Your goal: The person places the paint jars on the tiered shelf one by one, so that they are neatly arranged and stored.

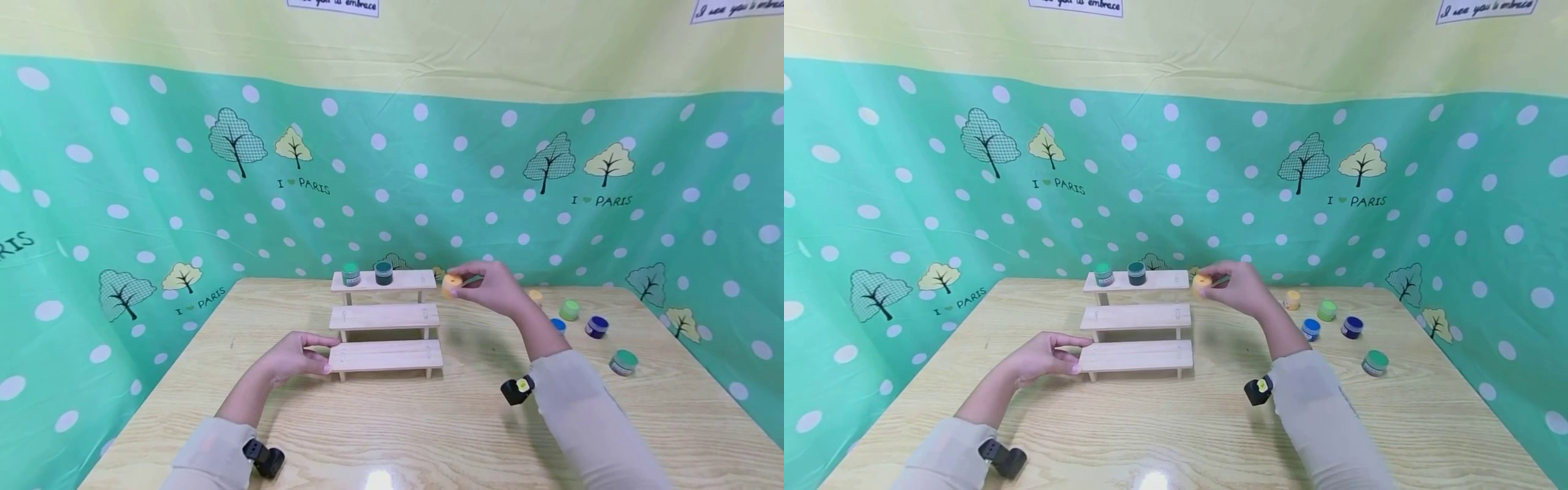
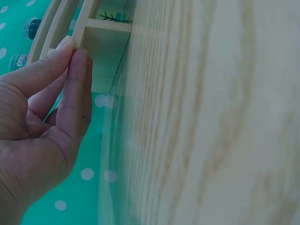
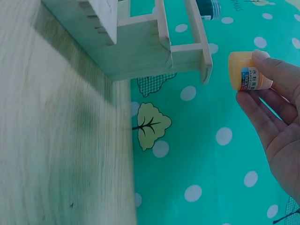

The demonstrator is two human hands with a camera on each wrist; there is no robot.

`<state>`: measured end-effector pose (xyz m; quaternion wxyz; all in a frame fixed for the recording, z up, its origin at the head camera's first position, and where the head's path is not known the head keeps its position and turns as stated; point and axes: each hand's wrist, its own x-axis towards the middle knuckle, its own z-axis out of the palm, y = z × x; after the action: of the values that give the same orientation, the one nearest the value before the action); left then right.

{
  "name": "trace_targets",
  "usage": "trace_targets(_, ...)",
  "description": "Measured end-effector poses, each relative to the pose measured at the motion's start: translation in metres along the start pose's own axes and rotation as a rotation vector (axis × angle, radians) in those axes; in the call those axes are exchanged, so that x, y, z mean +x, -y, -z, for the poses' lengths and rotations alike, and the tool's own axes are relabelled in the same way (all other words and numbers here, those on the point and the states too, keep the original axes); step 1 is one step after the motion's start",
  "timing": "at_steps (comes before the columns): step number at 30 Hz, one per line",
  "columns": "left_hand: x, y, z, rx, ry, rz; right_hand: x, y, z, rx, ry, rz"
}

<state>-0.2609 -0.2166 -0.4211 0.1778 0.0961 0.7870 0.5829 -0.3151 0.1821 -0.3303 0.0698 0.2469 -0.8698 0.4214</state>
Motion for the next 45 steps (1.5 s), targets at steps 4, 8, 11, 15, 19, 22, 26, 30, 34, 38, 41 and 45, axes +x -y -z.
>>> trace_targets(4, 0.001, 0.001, 0.001, 0.003, -0.007, 0.004, 0.006, 0.004, -0.003, -0.011, 0.011, -0.001)
trace_targets(8, 0.001, 0.003, 0.001, 0.0, -0.008, 0.002, 0.013, 0.008, -0.006, -0.02, 0.01, 0.01)
trace_targets(11, 0.001, 0.002, 0.001, -0.004, -0.006, 0.001, 0.018, 0.01, -0.009, -0.015, 0.013, 0.014)
trace_targets(15, 0.001, 0.001, 0.001, -0.007, -0.003, 0.001, 0.026, 0.012, -0.012, -0.008, 0.023, 0.007)
trace_targets(19, 0.0, 0.0, 0.001, -0.003, -0.002, -0.001, 0.033, 0.014, -0.015, -0.007, 0.026, 0.017)
trace_targets(22, 0.0, 0.0, 0.001, -0.003, -0.002, -0.003, 0.037, 0.016, -0.018, 0.002, 0.025, 0.033)
trace_targets(26, -0.001, -0.001, 0.0, -0.005, -0.003, -0.005, 0.043, 0.017, -0.023, 0.017, 0.019, 0.039)
trace_targets(30, 0.0, 0.0, 0.0, -0.007, -0.001, -0.006, 0.048, 0.017, -0.028, 0.02, 0.011, 0.014)
trace_targets(34, 0.0, 0.0, 0.0, -0.008, 0.001, -0.009, 0.051, 0.017, -0.033, 0.032, 0.007, -0.023)
trace_targets(38, 0.001, 0.001, 0.001, -0.013, 0.008, -0.015, 0.053, 0.016, -0.038, 0.028, 0.003, -0.055)
trace_targets(41, 0.001, 0.001, 0.001, -0.018, 0.012, -0.018, 0.056, 0.015, -0.041, 0.024, 0.005, -0.067)
trace_targets(45, 0.001, 0.002, 0.001, -0.014, 0.013, -0.013, 0.058, 0.011, -0.046, 0.045, 0.012, -0.075)
